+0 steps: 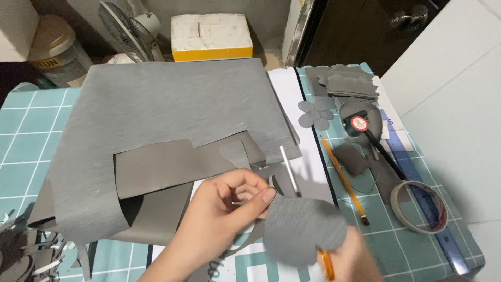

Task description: Cutting out decorative shapes from grey leather material using scissors and a pencil for marking.

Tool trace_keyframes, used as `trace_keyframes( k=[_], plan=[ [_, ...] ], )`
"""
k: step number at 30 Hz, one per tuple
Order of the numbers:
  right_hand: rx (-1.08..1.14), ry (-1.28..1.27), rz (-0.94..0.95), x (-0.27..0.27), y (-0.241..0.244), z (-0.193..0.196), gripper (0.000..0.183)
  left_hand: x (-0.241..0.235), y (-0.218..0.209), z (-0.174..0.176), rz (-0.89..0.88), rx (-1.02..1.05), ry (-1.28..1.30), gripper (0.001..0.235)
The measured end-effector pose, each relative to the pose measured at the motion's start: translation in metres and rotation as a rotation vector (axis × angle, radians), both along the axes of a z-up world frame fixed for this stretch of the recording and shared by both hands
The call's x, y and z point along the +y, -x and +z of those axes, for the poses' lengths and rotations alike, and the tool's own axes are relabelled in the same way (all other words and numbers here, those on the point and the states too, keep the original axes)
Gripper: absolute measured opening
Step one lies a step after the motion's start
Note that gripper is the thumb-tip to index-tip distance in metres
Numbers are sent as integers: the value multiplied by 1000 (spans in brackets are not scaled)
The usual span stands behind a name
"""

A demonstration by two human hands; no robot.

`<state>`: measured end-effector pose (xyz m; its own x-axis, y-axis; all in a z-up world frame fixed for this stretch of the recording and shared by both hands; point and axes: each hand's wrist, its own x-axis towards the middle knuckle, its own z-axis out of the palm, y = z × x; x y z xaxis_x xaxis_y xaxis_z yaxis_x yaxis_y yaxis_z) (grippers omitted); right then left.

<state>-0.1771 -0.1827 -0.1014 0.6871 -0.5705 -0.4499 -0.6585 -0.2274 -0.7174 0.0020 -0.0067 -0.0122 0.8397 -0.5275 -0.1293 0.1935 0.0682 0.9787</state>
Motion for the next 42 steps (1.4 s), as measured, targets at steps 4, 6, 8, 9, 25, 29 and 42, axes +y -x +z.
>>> trace_keyframes(
  k=[4, 6, 8, 9, 25, 29, 42],
  plan=[
    [-121, 381, 196, -82, -60, 6, 37, -3, 0, -3, -11, 26, 10, 7],
    [-234, 761, 383, -95, -55, -2, 23, -8, 0, -10, 8, 54, 41, 7],
    [-77, 791, 320, -86, -57, 6, 55, -12, -1, -19, 26, 105, 1, 20],
    [-82, 792, 318, -88, -58, 5, 55, -12, -2, -17, 26, 99, 2, 20],
    [-76, 836, 677, -113, -55, -23, 43, -13, 4, -2, 79, 310, 135, 7],
    [-74, 759, 607, -99, -52, 1, 42, -14, 6, -5, 111, 357, 222, 9],
    [-102, -1046, 303, -19, -54, 44, 107, -15, 10, -1, 113, 358, 322, 20]
  ],
)
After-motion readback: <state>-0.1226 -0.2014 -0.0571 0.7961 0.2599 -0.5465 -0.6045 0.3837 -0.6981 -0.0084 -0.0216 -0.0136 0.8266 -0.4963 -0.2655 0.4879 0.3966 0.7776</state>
